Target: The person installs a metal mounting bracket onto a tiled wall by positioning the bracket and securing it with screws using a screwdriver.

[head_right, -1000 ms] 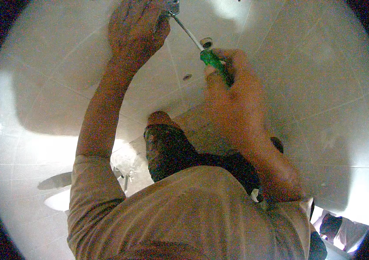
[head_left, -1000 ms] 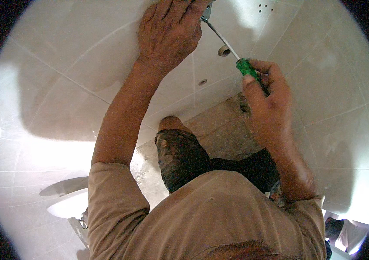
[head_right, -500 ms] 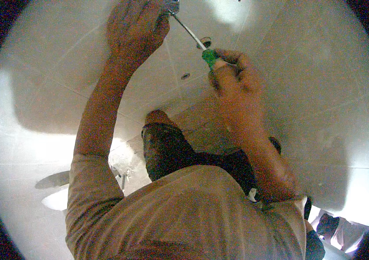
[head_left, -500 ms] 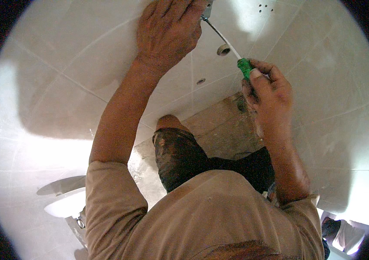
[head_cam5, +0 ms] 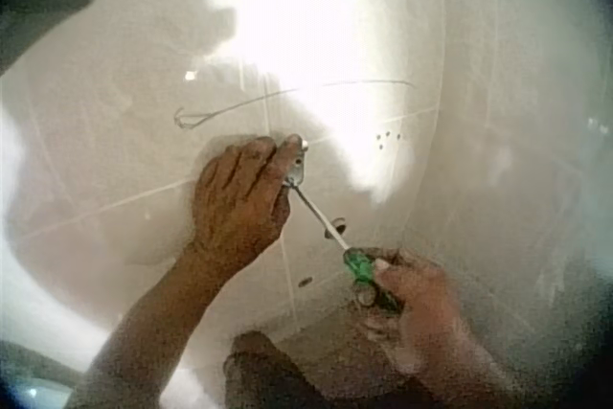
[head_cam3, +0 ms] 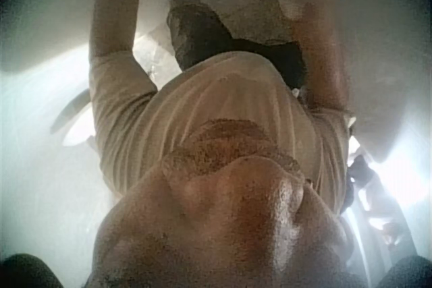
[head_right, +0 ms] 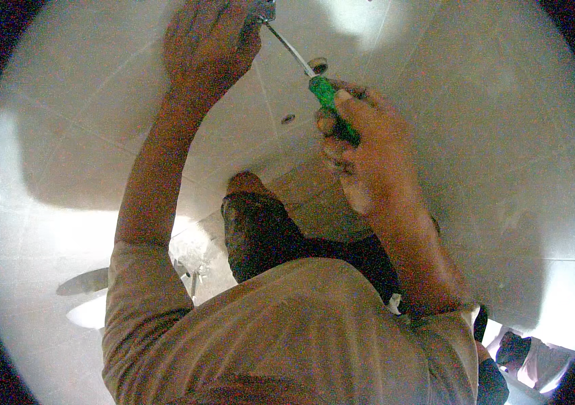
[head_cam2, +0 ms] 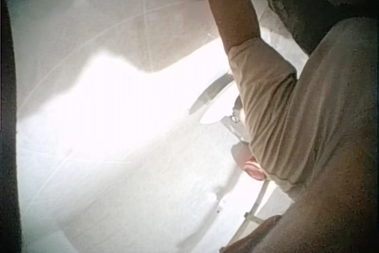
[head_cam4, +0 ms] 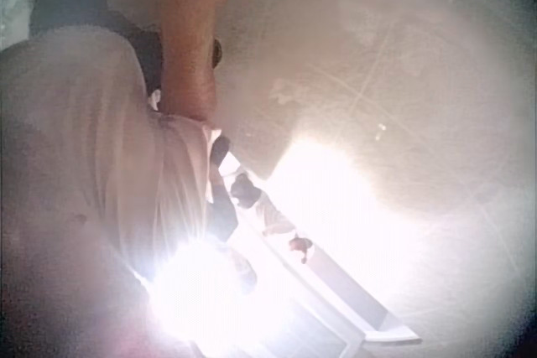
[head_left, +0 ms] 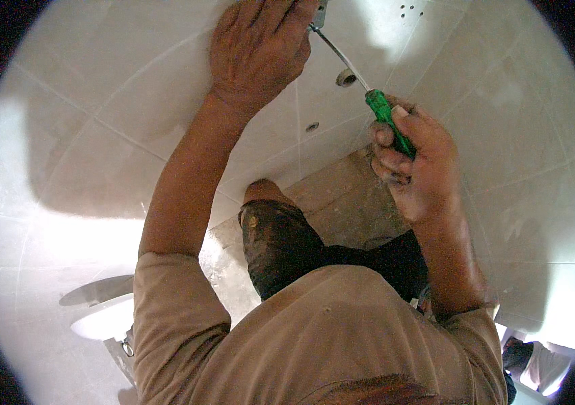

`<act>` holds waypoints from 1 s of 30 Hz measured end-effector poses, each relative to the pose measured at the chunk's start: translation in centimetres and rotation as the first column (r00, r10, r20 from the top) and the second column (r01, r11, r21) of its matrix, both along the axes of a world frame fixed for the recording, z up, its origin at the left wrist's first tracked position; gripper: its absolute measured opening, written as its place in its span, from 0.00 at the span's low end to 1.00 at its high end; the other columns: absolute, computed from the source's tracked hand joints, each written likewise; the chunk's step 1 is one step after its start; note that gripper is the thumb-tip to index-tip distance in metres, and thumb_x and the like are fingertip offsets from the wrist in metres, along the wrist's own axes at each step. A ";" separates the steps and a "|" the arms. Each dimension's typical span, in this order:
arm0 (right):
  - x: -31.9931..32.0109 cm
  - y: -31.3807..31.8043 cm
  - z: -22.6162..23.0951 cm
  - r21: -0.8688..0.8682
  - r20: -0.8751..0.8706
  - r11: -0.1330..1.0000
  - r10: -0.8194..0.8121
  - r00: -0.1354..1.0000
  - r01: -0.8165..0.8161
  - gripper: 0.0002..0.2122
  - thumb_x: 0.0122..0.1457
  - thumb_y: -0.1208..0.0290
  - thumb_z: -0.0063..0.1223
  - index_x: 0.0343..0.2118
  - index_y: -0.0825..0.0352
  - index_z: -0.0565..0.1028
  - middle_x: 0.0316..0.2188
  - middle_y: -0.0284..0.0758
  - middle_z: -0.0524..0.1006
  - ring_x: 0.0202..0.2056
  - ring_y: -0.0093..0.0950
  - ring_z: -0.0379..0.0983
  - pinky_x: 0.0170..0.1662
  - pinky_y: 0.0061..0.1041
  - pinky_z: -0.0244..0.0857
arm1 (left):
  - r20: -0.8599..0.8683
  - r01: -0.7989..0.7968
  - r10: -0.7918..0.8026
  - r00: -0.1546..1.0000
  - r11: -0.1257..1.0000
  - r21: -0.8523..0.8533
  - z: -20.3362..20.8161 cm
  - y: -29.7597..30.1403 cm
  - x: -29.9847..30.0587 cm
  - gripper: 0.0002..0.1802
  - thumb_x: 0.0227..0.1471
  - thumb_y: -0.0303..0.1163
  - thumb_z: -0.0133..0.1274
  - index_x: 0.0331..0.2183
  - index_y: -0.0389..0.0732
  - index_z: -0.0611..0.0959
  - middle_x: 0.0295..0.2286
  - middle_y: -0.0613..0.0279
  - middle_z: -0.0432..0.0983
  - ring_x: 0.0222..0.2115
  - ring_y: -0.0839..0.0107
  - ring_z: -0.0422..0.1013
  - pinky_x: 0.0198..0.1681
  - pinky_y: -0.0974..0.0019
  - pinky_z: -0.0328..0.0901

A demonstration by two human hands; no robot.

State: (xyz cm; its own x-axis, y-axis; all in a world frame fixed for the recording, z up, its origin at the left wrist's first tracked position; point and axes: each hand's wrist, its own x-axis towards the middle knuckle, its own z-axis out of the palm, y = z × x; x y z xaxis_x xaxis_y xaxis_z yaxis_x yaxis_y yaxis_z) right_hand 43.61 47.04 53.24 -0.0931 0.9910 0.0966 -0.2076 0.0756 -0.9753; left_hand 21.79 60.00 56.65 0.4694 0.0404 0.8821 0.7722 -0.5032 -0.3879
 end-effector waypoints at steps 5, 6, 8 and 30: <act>0.1 -0.7 0.0 0.212 0.469 0.953 -0.294 0.833 0.218 0.15 0.60 0.75 0.52 0.51 0.68 0.71 0.35 0.39 0.78 0.30 0.32 0.76 0.36 0.28 0.70 | 0.031 0.060 -0.057 0.998 0.995 -0.083 -1.5 0.5 2.1 0.29 0.43 0.23 0.60 0.51 0.42 0.80 0.40 0.56 0.76 0.41 0.57 0.72 0.45 0.56 0.67; 0.2 -0.8 -0.1 0.368 0.597 0.899 -0.424 0.681 0.237 0.14 0.61 0.76 0.51 0.50 0.69 0.71 0.36 0.39 0.78 0.30 0.31 0.76 0.36 0.26 0.70 | 0.004 0.069 -0.069 0.998 0.995 -0.073 -1.4 0.7 2.4 0.29 0.43 0.23 0.60 0.51 0.42 0.80 0.40 0.56 0.76 0.41 0.57 0.72 0.45 0.56 0.67; 1.5 -0.4 -1.6 0.574 0.605 0.803 -0.547 0.579 0.159 0.14 0.60 0.77 0.51 0.50 0.69 0.72 0.36 0.42 0.78 0.33 0.36 0.77 0.38 0.29 0.70 | 0.013 0.055 -0.054 0.998 0.994 -0.090 -1.7 0.9 3.5 0.30 0.41 0.23 0.62 0.51 0.43 0.80 0.41 0.55 0.75 0.42 0.55 0.72 0.46 0.55 0.67; 1.0 1.1 0.0 0.486 0.429 0.855 -0.412 0.804 0.179 0.08 0.60 0.75 0.52 0.41 0.71 0.72 0.32 0.37 0.77 0.36 0.25 0.74 0.43 0.26 0.67 | -0.101 0.116 -0.109 0.989 0.991 0.060 -1.3 2.6 3.5 0.31 0.38 0.23 0.61 0.50 0.38 0.79 0.40 0.51 0.75 0.41 0.51 0.71 0.46 0.52 0.67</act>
